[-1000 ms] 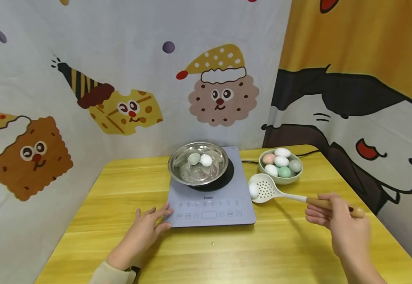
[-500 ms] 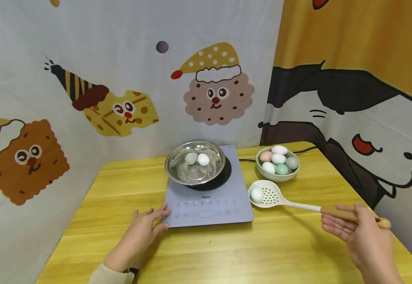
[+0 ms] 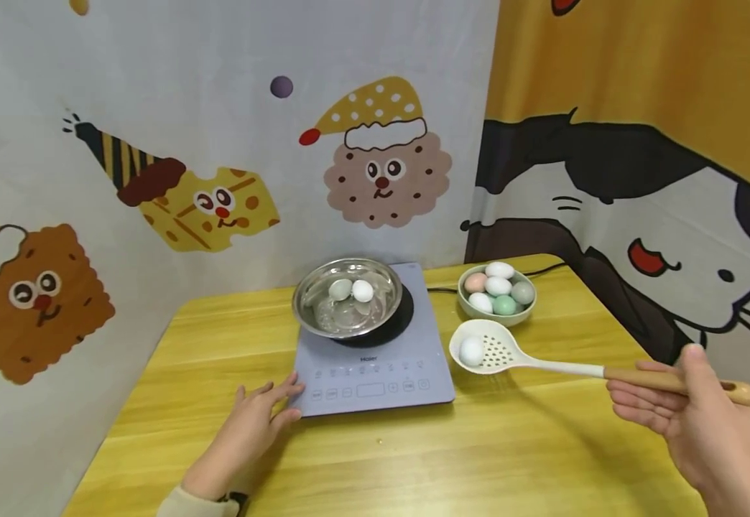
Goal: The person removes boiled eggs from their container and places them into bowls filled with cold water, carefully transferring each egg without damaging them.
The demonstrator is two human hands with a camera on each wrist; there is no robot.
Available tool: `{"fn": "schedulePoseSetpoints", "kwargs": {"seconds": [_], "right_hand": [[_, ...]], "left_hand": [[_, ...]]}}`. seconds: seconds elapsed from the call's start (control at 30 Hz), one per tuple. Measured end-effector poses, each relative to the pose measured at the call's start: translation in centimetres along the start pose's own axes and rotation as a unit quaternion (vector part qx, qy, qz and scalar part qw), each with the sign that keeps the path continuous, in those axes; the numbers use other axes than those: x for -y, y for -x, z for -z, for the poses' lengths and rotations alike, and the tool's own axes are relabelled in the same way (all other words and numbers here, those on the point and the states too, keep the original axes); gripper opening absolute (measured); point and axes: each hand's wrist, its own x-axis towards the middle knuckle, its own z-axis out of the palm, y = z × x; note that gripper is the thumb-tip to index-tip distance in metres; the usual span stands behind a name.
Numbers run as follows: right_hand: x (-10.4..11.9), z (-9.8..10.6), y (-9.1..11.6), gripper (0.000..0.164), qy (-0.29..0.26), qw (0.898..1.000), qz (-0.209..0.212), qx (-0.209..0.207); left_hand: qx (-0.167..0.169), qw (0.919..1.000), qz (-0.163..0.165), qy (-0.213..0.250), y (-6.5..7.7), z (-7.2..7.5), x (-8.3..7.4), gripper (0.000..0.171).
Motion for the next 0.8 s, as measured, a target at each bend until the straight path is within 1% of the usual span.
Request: {"fn": "schedulePoseSetpoints", "kwargs": {"seconds": [0.07, 0.13, 0.2, 0.27, 0.3, 0.33, 0.4, 0.43, 0.53, 0.6, 0.67, 0.73, 0.8], "right_hand": [[0.5, -0.5, -0.6, 0.05, -0.039, 0.999, -0.001, 0.016], [0.8, -1.3, -1.3, 0.049, -0.083, 0.996, -0.01, 0.018], [0.8, -2.3, -2.0, 0.051, -0.135, 0.991, -0.026, 0.004], [0.5, -3.2, -2.7, 0.054, -0.191, 0.98, -0.049, -0.013], [0.2, -3.7, -3.0, 0.056, -0.219, 0.973, -0.063, -0.023], [-0.2, -4.1, -3.2, 0.058, -0.25, 0.964, -0.08, -0.032], [-1.1, -4.7, -3.6, 0.062, -0.31, 0.943, -0.114, -0.042], [-1.6, -4.9, -3.7, 0.063, -0.341, 0.93, -0.131, -0.046], [-3.1, -5.5, -4.0, 0.064, -0.402, 0.899, -0.162, -0.066], [-4.0, -5.8, -4.1, 0.064, -0.424, 0.886, -0.168, -0.081], [-4.6, -6.0, -4.2, 0.064, -0.436, 0.878, -0.169, -0.1], [-5.0, -6.2, -4.3, 0.066, -0.451, 0.868, -0.176, -0.113], [-5.4, -6.2, -4.5, 0.069, -0.472, 0.853, -0.185, -0.12]], "left_hand": [[-0.002, 1.0, 0.001, -0.006, 0.1, 0.1, 0.1, 0.047], [-0.004, 0.9999, 0.001, -0.01, 0.1, 0.1, 0.1, 0.047], [-0.006, 0.9999, 0.001, -0.011, 0.2, 0.1, 0.1, 0.047], [-0.009, 0.9999, 0.0, -0.011, 0.2, 0.1, 0.1, 0.047], [-0.011, 0.9999, 0.0, -0.011, 0.2, 0.0, 0.1, 0.047], [-0.012, 0.9999, 0.0, -0.012, 0.2, 0.0, 0.0, 0.047], [-0.015, 0.9998, -0.001, -0.012, 0.2, -0.1, -0.1, 0.047], [-0.015, 0.9998, -0.002, -0.011, 0.3, -0.1, -0.1, 0.047], [-0.016, 0.9998, -0.004, -0.011, 0.2, -0.2, -0.1, 0.047], [-0.015, 0.9998, -0.005, -0.011, 0.2, -0.3, -0.1, 0.047], [-0.015, 0.9998, -0.006, -0.012, 0.2, -0.3, -0.1, 0.046], [-0.014, 0.9998, -0.005, -0.011, 0.2, -0.3, -0.1, 0.046], [-0.014, 0.9998, -0.004, -0.011, 0.1, -0.3, -0.1, 0.046]]}}
